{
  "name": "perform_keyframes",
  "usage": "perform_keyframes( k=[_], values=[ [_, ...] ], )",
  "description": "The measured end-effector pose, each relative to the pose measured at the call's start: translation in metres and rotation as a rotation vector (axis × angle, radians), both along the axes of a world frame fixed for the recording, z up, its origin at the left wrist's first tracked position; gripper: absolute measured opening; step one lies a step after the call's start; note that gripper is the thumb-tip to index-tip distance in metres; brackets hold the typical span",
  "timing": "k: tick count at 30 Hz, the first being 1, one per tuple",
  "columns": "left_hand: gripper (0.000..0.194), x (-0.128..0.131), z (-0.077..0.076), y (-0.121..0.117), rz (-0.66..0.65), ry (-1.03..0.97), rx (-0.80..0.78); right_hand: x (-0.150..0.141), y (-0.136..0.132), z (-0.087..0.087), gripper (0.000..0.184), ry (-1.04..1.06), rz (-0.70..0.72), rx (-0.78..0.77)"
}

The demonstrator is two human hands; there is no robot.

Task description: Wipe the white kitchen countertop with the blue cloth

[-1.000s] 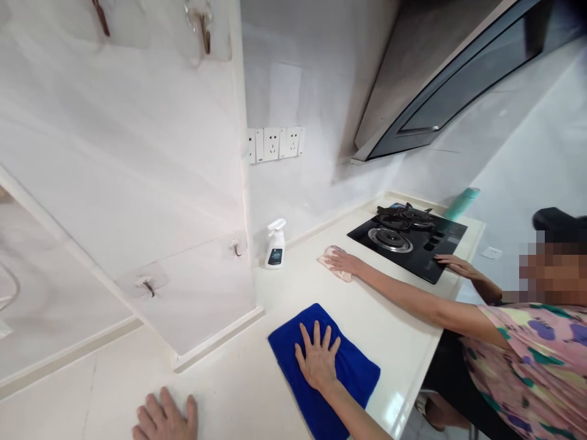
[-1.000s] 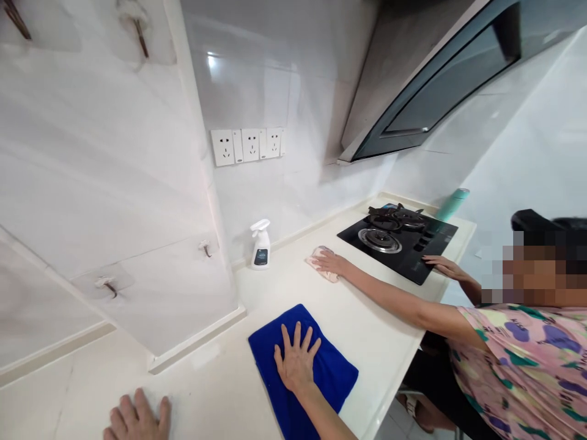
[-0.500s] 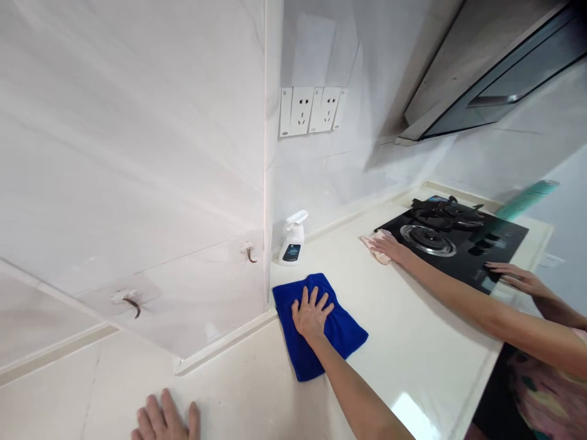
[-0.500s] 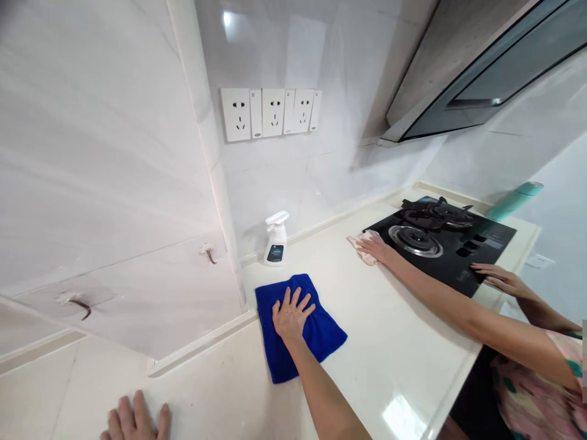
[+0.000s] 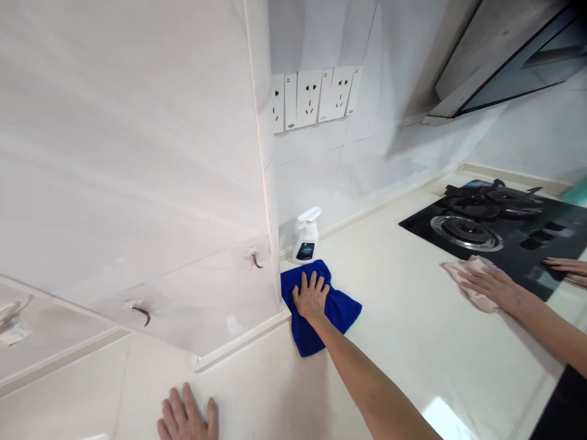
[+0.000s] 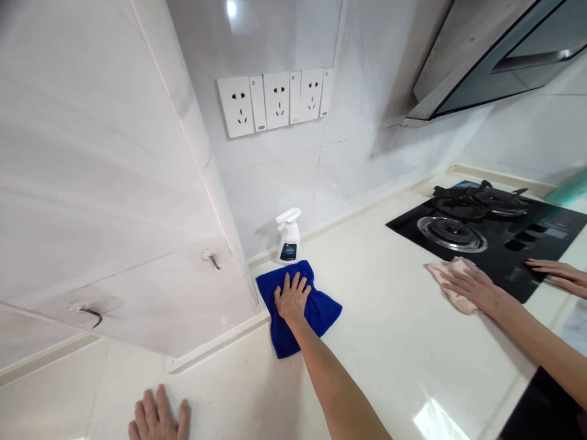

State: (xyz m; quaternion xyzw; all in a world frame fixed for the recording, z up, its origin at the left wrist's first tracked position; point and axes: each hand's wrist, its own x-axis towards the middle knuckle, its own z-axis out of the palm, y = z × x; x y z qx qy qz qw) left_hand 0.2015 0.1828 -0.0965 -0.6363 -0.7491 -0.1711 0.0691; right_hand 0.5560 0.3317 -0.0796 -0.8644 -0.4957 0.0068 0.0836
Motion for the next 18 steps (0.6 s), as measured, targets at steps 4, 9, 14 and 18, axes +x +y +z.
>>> perform_keyframes(
  k=[4, 9, 14, 18],
  values=[
    [0.08, -0.004, 0.002, 0.0, -0.004, 0.0, -0.028, 0.001, -0.032, 0.003, 0.062, -0.001, 0.069, 0.024],
    [0.077, -0.002, 0.007, 0.0, -0.018, 0.005, -0.009, -0.006, -0.092, -0.003, 0.06, -0.034, 0.117, 0.046],
    [0.074, 0.001, 0.011, -0.001, -0.01, -0.025, 0.008, -0.027, -0.159, -0.01, 0.059, -0.01, 0.179, 0.045],
    [0.075, -0.001, 0.01, -0.002, -0.029, -0.036, 0.066, -0.054, -0.212, -0.016, 0.059, 0.03, 0.262, 0.075]
  ],
)
